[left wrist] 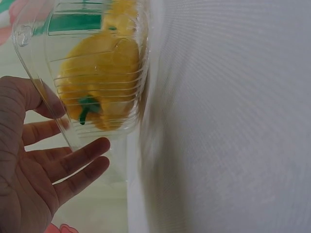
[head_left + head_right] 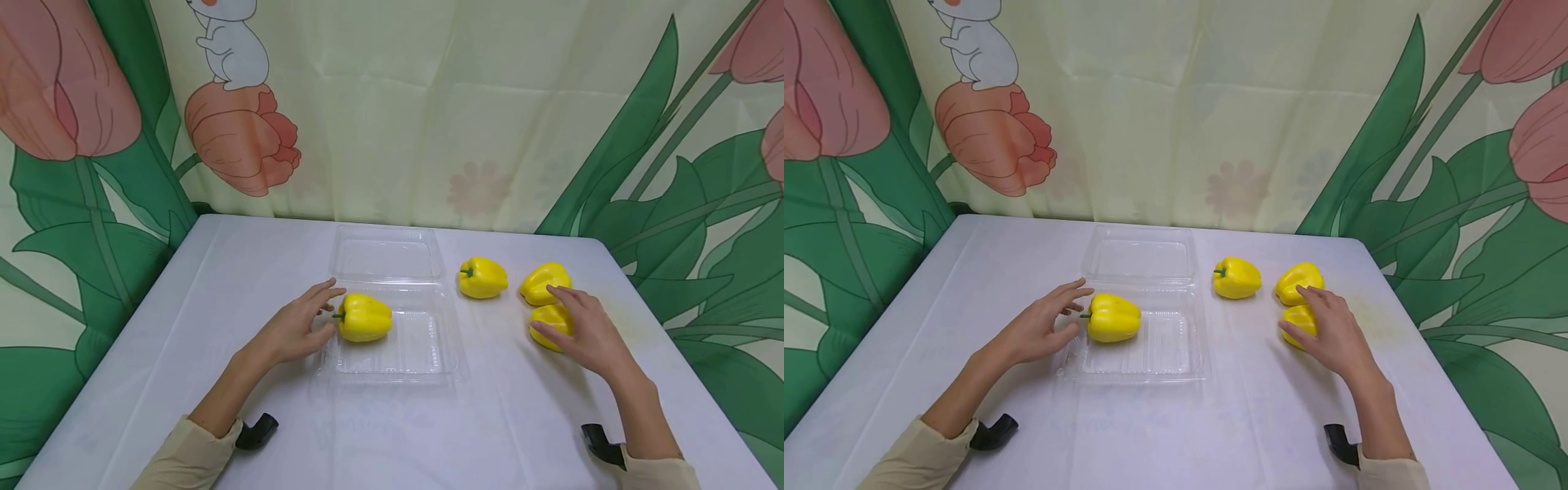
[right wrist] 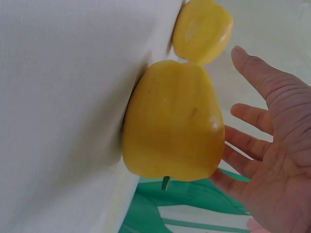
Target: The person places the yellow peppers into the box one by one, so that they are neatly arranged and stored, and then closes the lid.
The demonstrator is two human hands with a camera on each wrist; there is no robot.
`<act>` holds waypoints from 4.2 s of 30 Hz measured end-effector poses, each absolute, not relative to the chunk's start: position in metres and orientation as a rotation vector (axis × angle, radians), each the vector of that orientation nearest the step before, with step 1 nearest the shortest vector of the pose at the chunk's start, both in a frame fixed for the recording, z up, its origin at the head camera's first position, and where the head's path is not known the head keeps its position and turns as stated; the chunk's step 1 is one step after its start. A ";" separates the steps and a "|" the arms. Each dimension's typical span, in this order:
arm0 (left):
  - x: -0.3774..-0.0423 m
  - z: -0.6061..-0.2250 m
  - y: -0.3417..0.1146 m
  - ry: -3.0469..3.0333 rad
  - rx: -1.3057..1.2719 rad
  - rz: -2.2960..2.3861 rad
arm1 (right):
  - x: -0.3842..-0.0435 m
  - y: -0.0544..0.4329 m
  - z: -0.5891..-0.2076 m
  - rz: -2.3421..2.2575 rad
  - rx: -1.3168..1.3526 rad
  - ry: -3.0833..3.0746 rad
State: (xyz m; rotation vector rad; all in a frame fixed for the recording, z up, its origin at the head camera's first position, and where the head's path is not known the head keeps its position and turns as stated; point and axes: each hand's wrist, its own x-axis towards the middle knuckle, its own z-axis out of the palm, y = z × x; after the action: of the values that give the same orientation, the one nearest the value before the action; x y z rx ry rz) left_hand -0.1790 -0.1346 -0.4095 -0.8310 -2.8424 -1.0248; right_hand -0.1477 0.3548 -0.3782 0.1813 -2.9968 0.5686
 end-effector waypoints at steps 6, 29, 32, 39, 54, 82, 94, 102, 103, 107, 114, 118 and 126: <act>-0.179 -0.409 -0.135 -2.842 -0.830 -1.021 | -0.148 0.358 -0.381 0.561 0.164 -3.013; -0.180 -0.409 -0.133 -2.846 -0.819 -1.021 | -0.152 0.367 -0.392 0.521 0.129 -3.103; -0.181 -0.409 -0.133 -2.843 -0.819 -1.019 | -0.153 0.366 -0.390 0.495 0.128 -3.109; -0.182 -0.408 -0.132 -2.841 -0.828 -1.023 | -0.154 0.366 -0.386 0.491 0.124 -3.097; -0.182 -0.408 -0.134 -2.860 -0.821 -1.037 | -0.154 0.354 -0.378 0.528 0.163 -3.048; -0.179 -0.410 -0.135 -2.840 -0.827 -1.038 | -0.155 0.324 -0.368 0.579 0.242 -2.982; -0.178 -0.410 -0.135 -2.848 -0.813 -1.038 | -0.157 0.314 -0.366 0.591 0.300 -2.961; -0.178 -0.409 -0.135 -2.841 -0.820 -1.034 | -0.158 0.307 -0.366 0.591 0.305 -2.966; -0.178 -0.409 -0.135 -2.841 -0.821 -1.031 | -0.158 0.306 -0.366 0.591 0.306 -2.965; -0.178 -0.409 -0.135 -2.840 -0.823 -1.031 | -0.160 0.304 -0.366 0.584 0.326 -2.956; -0.179 -0.409 -0.134 -2.842 -0.819 -1.030 | -0.161 0.300 -0.365 0.556 0.369 -2.914; -0.178 -0.408 -0.134 -2.845 -0.816 -1.033 | -0.161 0.299 -0.364 0.557 0.385 -2.903; -0.178 -0.408 -0.134 -2.843 -0.822 -1.035 | -0.162 0.294 -0.363 0.563 0.403 -2.888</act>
State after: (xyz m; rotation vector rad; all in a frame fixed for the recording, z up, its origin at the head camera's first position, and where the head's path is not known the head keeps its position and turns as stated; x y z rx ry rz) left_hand -0.1782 -0.1335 -0.4080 -0.8224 -2.8428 -1.0349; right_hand -0.1618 0.2940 -0.3633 0.4027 -2.8879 0.5633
